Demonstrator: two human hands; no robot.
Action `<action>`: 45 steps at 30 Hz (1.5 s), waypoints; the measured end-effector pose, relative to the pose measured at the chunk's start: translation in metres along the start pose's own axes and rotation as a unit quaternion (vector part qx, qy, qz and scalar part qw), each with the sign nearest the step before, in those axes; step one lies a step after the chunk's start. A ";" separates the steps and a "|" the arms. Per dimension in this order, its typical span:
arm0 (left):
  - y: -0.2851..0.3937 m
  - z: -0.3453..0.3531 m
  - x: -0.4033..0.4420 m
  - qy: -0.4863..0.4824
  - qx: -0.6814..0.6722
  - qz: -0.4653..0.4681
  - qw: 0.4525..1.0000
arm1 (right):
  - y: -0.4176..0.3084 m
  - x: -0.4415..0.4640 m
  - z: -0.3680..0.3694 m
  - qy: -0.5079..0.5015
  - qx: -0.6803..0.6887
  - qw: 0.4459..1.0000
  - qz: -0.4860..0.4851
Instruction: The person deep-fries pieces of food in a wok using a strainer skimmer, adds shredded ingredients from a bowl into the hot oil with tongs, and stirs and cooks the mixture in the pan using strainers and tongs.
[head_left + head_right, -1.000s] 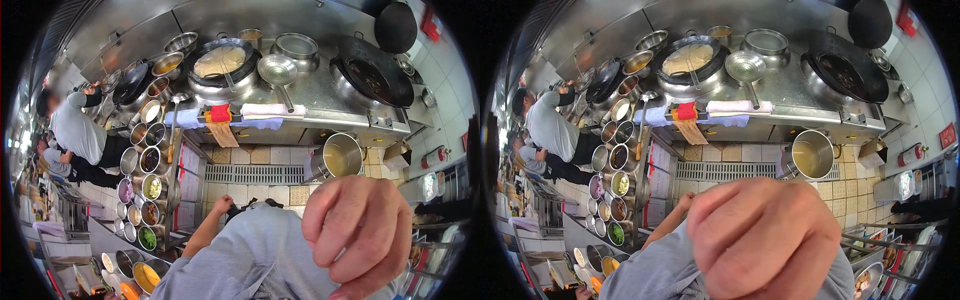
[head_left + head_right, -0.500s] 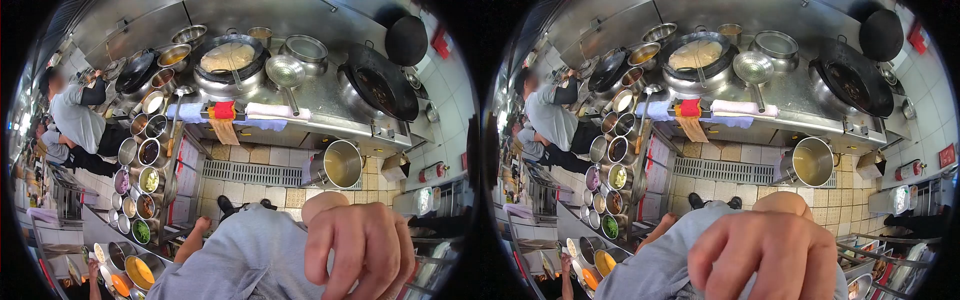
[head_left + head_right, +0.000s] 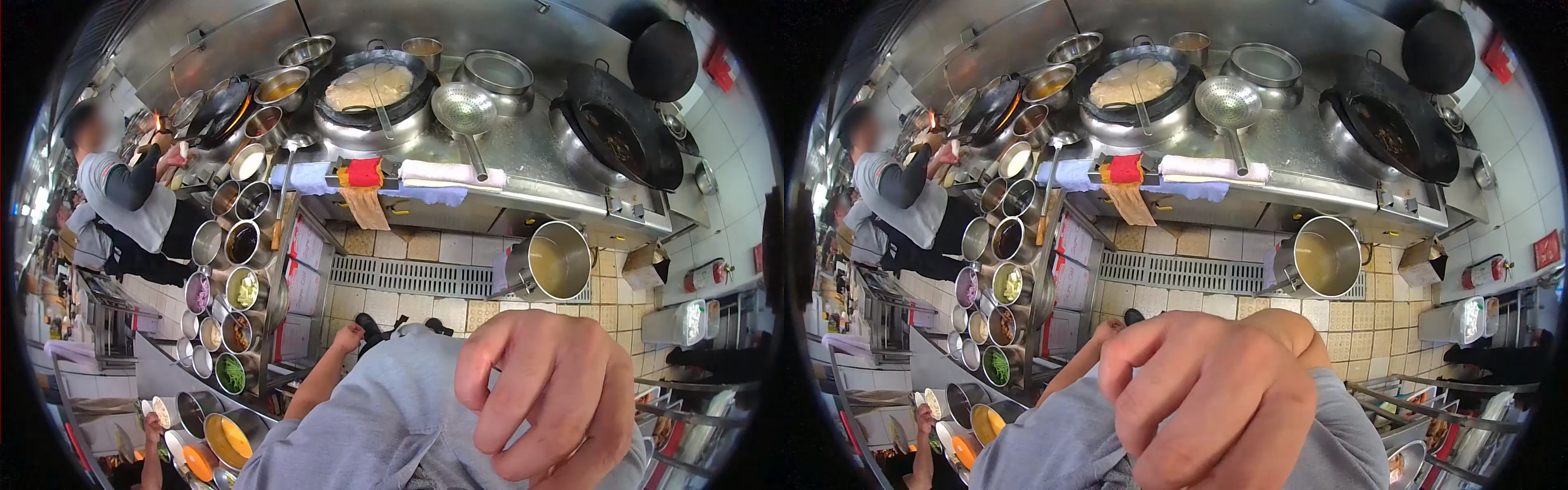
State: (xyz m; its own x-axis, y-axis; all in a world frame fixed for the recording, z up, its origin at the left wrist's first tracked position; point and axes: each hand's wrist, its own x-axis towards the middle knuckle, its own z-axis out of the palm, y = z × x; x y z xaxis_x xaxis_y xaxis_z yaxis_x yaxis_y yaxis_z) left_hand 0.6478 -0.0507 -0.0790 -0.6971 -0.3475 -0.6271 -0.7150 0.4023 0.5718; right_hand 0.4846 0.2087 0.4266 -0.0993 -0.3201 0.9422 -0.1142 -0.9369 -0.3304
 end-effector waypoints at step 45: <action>-0.024 0.003 -0.010 -0.014 -0.014 -0.053 0.998 | 0.035 -0.026 0.051 0.147 0.236 0.960 -0.031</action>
State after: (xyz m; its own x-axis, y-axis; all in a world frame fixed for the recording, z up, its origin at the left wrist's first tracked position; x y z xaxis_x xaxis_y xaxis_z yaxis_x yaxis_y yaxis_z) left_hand 0.6723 -0.0540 -0.0881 -0.6158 -0.3624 -0.6996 -0.7863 0.3397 0.5161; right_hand 0.5339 0.1773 0.3939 -0.3900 -0.2728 0.8795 0.3244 -0.9346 -0.1460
